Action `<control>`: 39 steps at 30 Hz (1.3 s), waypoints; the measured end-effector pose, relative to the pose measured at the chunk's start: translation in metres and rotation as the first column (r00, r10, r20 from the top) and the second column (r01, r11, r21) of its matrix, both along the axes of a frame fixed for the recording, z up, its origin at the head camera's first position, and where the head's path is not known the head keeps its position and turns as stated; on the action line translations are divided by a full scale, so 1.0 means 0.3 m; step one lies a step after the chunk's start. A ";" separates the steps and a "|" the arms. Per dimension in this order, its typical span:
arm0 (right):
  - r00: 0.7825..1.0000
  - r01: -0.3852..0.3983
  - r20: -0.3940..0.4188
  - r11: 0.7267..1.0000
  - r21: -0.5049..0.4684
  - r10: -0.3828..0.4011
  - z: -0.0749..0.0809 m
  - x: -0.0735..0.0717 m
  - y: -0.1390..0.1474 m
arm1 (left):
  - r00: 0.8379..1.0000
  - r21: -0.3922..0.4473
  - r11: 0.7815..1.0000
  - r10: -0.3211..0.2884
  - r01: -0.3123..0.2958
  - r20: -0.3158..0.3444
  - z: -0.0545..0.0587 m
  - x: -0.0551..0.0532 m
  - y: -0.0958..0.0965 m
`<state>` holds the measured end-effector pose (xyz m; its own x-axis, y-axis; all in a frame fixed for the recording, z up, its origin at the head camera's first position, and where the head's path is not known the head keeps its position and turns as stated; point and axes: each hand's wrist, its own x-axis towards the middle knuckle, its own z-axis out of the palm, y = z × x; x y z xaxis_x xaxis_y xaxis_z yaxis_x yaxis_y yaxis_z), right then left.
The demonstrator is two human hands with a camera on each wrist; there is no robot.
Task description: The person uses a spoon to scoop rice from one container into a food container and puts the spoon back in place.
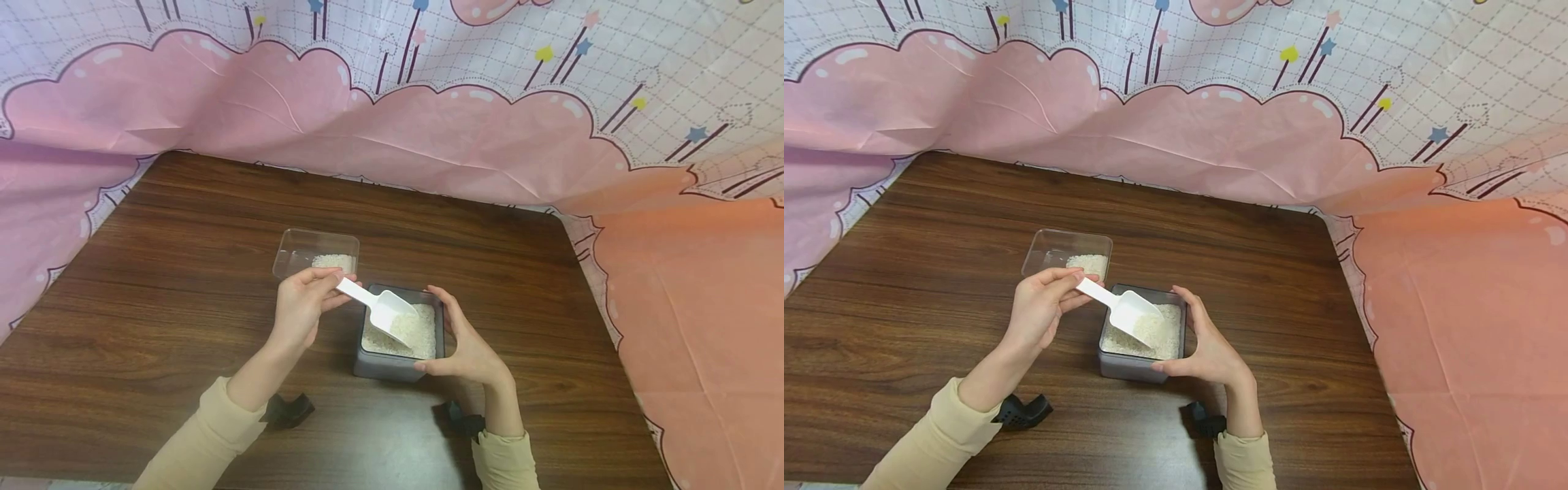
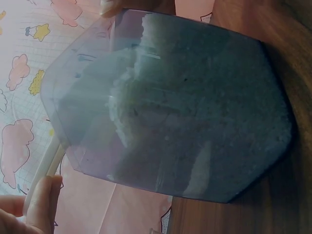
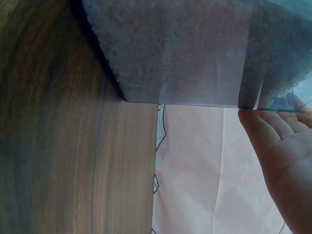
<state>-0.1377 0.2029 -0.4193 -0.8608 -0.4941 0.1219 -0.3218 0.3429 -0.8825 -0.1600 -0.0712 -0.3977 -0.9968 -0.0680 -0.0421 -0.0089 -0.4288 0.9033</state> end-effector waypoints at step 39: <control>1.000 0.004 0.013 1.000 -0.005 -0.004 0.003 -0.001 0.000 | 0.999 0.225 0.974 0.026 -0.031 0.025 0.061 -0.012 -0.053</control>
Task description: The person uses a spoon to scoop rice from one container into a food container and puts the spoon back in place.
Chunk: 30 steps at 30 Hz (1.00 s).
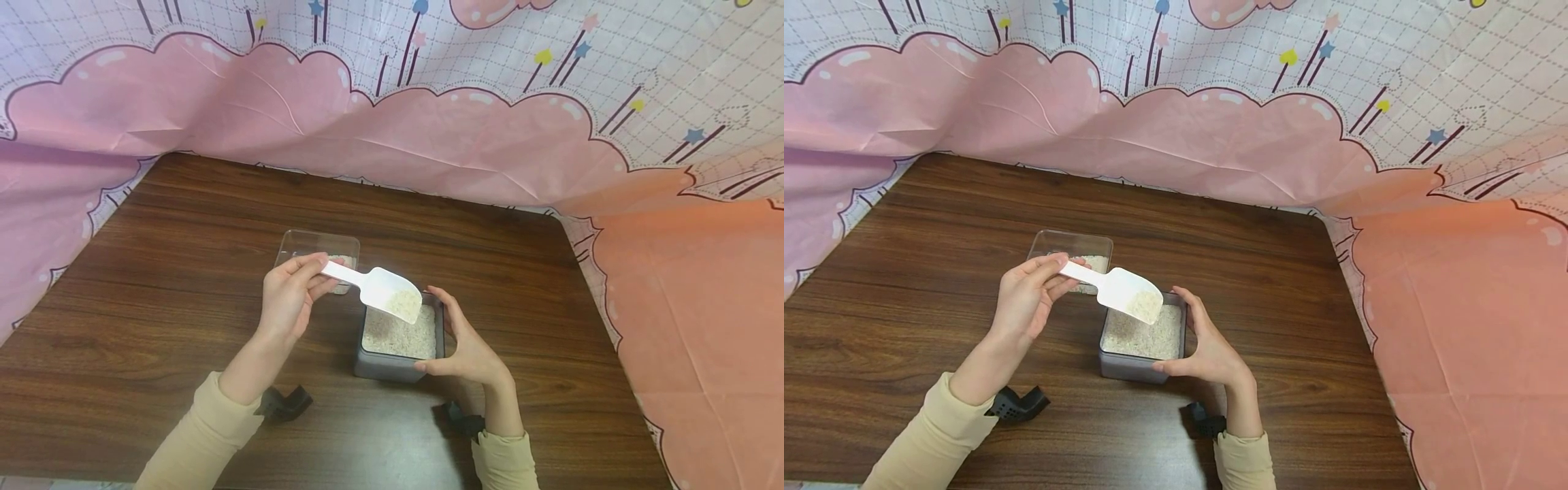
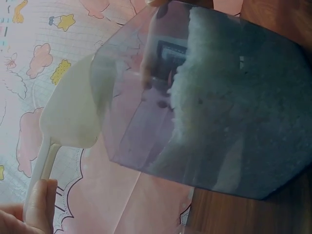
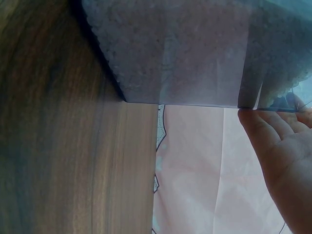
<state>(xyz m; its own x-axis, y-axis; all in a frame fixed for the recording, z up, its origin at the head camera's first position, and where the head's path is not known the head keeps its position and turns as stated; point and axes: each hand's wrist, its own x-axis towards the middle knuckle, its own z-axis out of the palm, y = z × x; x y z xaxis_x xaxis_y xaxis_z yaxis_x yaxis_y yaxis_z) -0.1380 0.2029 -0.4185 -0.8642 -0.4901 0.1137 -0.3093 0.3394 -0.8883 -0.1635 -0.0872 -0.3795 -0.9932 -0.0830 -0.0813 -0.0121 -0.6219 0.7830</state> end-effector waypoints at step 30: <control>1.000 -0.003 0.008 1.000 0.009 0.003 -0.007 0.003 0.009 | 0.979 0.145 0.969 0.204 -0.199 -0.021 0.019 -0.068 -0.175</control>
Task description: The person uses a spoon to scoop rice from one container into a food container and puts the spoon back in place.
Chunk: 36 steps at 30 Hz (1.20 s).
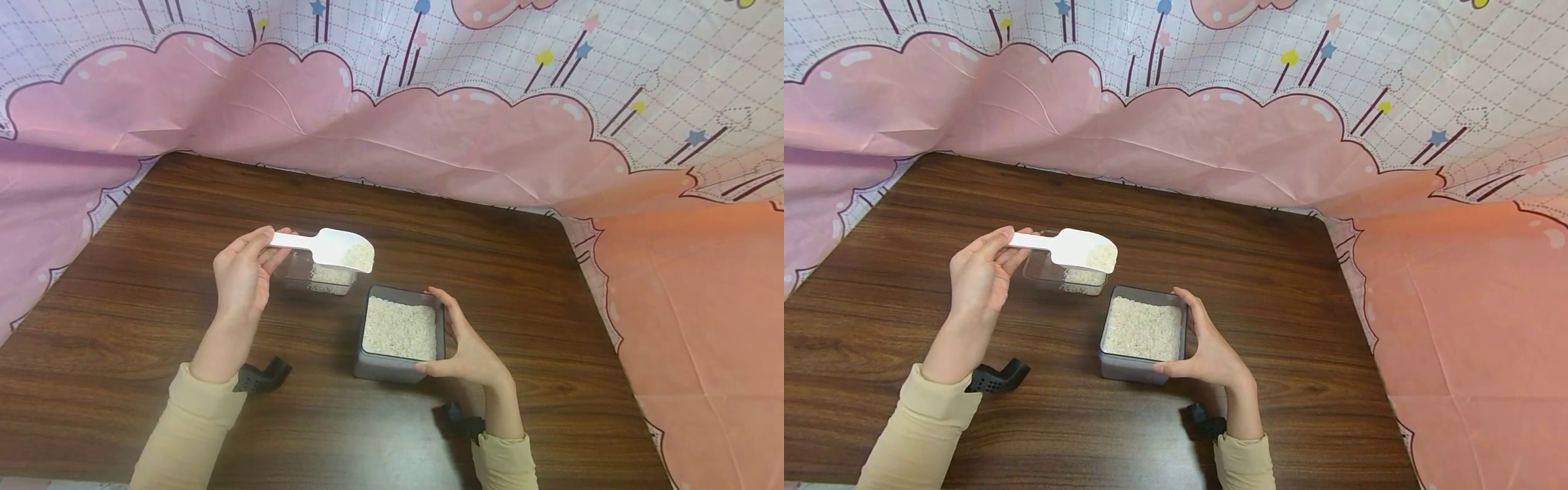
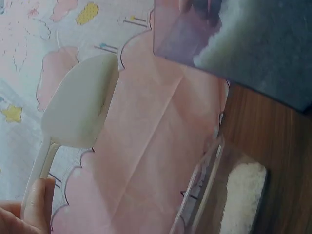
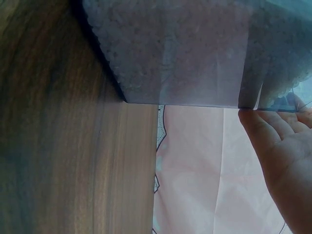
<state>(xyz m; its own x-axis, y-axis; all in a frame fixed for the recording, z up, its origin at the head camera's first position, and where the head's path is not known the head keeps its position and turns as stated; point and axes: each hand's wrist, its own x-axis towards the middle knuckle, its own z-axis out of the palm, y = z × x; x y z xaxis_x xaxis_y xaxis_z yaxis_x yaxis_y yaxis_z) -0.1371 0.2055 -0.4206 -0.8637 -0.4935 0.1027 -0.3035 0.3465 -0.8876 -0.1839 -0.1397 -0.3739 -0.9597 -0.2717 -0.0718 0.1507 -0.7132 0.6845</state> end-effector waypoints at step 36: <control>1.000 0.006 0.011 1.000 -0.002 -0.006 -0.001 0.002 0.001 | 0.961 -0.090 0.979 0.200 -0.185 0.192 -0.167 -0.139 -0.116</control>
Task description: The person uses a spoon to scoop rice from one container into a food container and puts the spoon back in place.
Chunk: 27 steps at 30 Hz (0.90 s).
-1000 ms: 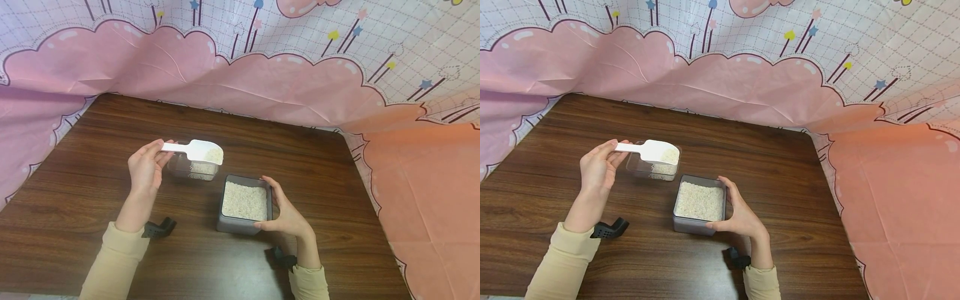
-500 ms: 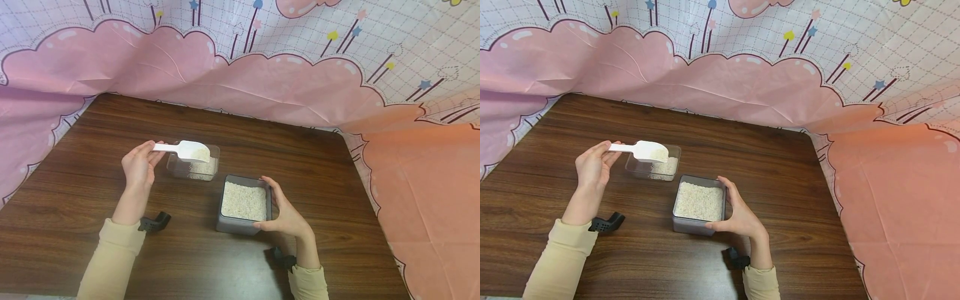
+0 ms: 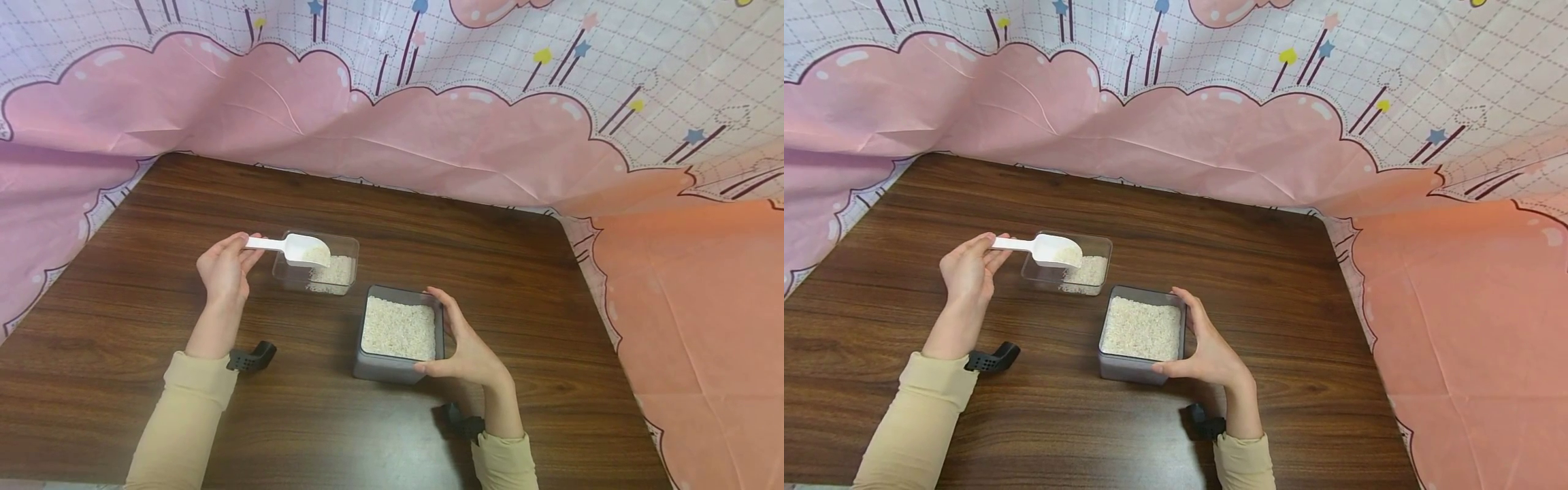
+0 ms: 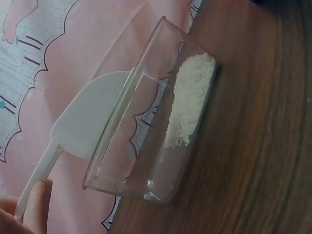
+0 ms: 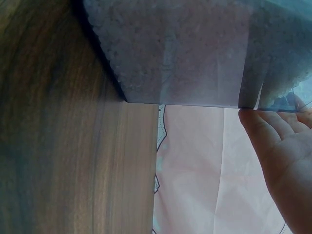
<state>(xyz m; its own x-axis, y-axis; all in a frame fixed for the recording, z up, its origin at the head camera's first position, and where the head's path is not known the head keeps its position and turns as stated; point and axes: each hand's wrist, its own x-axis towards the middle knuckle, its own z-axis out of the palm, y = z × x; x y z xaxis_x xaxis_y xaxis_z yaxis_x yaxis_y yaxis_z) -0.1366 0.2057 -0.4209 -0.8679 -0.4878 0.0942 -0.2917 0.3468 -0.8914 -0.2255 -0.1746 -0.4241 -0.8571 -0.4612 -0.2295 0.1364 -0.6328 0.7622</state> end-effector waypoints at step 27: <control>1.000 -0.007 -0.008 1.000 0.009 0.007 0.001 -0.001 0.003 | 0.998 -0.352 0.935 0.056 -0.042 0.029 -0.001 -0.020 0.050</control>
